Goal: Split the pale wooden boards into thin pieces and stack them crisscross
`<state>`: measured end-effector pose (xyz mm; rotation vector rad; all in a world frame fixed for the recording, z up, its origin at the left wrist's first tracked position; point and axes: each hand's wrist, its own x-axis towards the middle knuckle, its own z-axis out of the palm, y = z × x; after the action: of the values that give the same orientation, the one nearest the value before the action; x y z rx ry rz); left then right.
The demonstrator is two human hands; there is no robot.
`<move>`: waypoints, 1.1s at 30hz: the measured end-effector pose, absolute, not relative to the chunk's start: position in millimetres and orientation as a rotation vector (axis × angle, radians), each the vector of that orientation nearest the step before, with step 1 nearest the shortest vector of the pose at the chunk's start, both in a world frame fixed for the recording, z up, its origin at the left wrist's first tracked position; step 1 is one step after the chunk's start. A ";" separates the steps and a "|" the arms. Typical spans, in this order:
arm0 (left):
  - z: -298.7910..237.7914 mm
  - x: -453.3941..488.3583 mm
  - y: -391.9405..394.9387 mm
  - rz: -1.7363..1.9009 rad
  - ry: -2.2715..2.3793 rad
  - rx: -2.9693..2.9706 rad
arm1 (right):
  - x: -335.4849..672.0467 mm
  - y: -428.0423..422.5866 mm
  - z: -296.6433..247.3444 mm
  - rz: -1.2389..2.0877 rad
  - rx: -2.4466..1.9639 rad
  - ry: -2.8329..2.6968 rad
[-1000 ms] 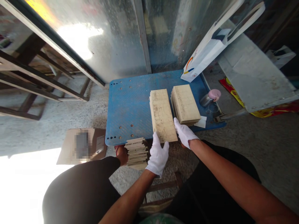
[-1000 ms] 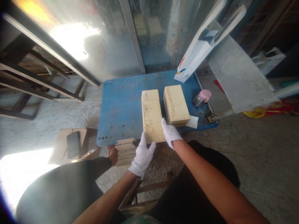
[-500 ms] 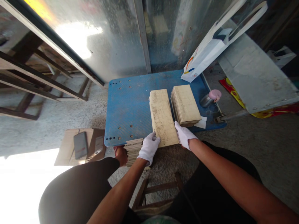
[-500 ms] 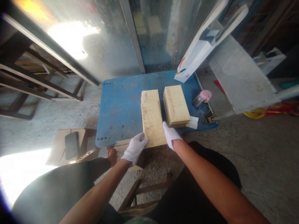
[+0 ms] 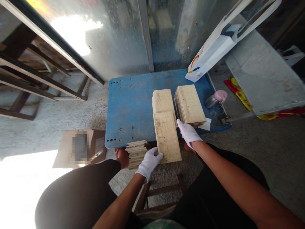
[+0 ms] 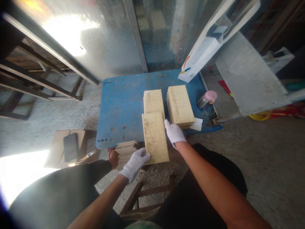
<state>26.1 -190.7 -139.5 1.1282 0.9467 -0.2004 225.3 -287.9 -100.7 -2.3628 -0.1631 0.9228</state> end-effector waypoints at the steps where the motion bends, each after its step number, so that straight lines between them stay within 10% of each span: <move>1: -140.1 26.9 -189.9 -0.218 0.930 1.117 | 230.2 -286.4 -96.1 0.872 -2.479 -0.228; 13: -162.1 41.6 -189.0 -0.273 0.940 0.961 | 250.1 -259.2 -77.6 0.647 -2.471 -0.445; 33: -205.8 16.2 -200.9 -0.352 1.046 1.284 | 233.1 -280.6 -78.2 1.464 -2.123 -0.895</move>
<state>16.2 -200.9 -205.8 1.2838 1.0456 -0.3519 233.1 -280.6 -78.2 -2.1227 -0.8949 1.4637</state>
